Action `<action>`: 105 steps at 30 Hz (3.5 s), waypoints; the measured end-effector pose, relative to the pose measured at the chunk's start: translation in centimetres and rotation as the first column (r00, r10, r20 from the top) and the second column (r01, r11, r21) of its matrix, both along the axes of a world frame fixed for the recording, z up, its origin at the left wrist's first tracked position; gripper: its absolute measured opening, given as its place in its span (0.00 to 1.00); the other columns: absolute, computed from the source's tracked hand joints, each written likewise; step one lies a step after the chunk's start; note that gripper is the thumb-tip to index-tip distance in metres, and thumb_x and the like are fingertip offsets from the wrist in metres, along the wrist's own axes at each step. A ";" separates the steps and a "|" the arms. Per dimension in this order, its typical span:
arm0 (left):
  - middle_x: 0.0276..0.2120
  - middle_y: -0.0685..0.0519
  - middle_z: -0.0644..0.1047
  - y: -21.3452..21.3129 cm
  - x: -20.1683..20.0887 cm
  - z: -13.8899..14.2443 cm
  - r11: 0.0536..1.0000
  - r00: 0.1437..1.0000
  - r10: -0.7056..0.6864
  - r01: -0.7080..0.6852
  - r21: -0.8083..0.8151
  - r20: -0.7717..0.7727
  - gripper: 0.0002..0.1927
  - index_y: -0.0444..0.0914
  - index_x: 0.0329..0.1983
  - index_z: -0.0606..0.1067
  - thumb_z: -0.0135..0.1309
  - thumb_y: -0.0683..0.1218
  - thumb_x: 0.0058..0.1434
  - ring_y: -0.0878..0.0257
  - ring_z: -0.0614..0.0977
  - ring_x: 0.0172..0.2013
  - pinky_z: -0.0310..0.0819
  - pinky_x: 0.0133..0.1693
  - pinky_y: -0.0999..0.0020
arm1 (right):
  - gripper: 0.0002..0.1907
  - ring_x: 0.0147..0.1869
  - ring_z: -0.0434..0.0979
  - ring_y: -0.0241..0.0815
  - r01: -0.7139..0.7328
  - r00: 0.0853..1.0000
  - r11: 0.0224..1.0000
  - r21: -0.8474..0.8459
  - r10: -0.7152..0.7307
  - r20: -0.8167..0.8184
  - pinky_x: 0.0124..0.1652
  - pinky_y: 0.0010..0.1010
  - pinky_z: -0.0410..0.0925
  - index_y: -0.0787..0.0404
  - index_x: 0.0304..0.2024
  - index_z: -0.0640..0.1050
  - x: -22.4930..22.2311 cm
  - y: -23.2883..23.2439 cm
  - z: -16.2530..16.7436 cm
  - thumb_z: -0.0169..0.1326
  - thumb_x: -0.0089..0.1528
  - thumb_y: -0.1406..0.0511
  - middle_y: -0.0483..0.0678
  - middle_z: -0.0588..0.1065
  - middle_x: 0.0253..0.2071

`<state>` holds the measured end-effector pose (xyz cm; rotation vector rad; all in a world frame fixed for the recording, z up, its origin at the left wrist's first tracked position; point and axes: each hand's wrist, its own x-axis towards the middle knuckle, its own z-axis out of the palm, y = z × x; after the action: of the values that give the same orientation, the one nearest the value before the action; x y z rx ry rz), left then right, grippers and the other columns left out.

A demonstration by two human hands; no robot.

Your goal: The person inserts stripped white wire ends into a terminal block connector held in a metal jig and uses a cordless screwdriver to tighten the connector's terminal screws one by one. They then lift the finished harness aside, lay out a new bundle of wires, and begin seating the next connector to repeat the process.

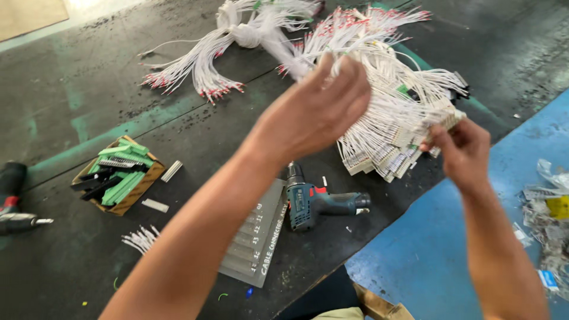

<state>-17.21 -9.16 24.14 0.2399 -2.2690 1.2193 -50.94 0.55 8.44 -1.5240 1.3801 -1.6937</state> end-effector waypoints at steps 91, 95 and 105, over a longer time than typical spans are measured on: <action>0.25 0.48 0.78 24.2 34.8 -27.0 0.155 0.375 0.912 0.058 0.986 -0.166 0.10 0.38 0.38 0.75 0.58 0.49 0.61 0.48 0.82 0.24 0.74 0.26 0.54 | 0.09 0.51 0.74 0.57 -0.496 0.670 0.849 -0.184 0.239 -0.703 0.46 0.45 0.69 0.61 0.45 0.78 57.9 -19.0 -3.2 0.58 0.62 0.68 0.54 0.74 0.46; 0.26 0.49 0.79 24.0 34.5 -27.2 0.153 0.354 0.921 0.064 0.986 -0.166 0.12 0.38 0.38 0.75 0.59 0.50 0.58 0.48 0.82 0.23 0.74 0.24 0.55 | 0.07 0.53 0.76 0.52 -0.308 0.528 0.945 0.112 0.268 -0.806 0.50 0.43 0.71 0.57 0.40 0.77 53.5 -19.7 -4.3 0.53 0.60 0.70 0.50 0.75 0.44; 0.19 0.51 0.79 23.8 33.3 -27.4 0.104 0.246 0.963 0.026 0.994 -0.108 0.10 0.42 0.37 0.79 0.61 0.50 0.56 0.50 0.82 0.20 0.75 0.25 0.56 | 0.07 0.49 0.74 0.52 -0.525 0.207 0.848 0.073 0.210 -0.956 0.47 0.43 0.67 0.60 0.36 0.74 48.4 -17.6 -6.8 0.58 0.56 0.67 0.51 0.73 0.39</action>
<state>16.08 14.59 -3.28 1.9669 -1.4973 -0.3104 -2.55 -17.02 1.65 -3.0215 0.9853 -0.5160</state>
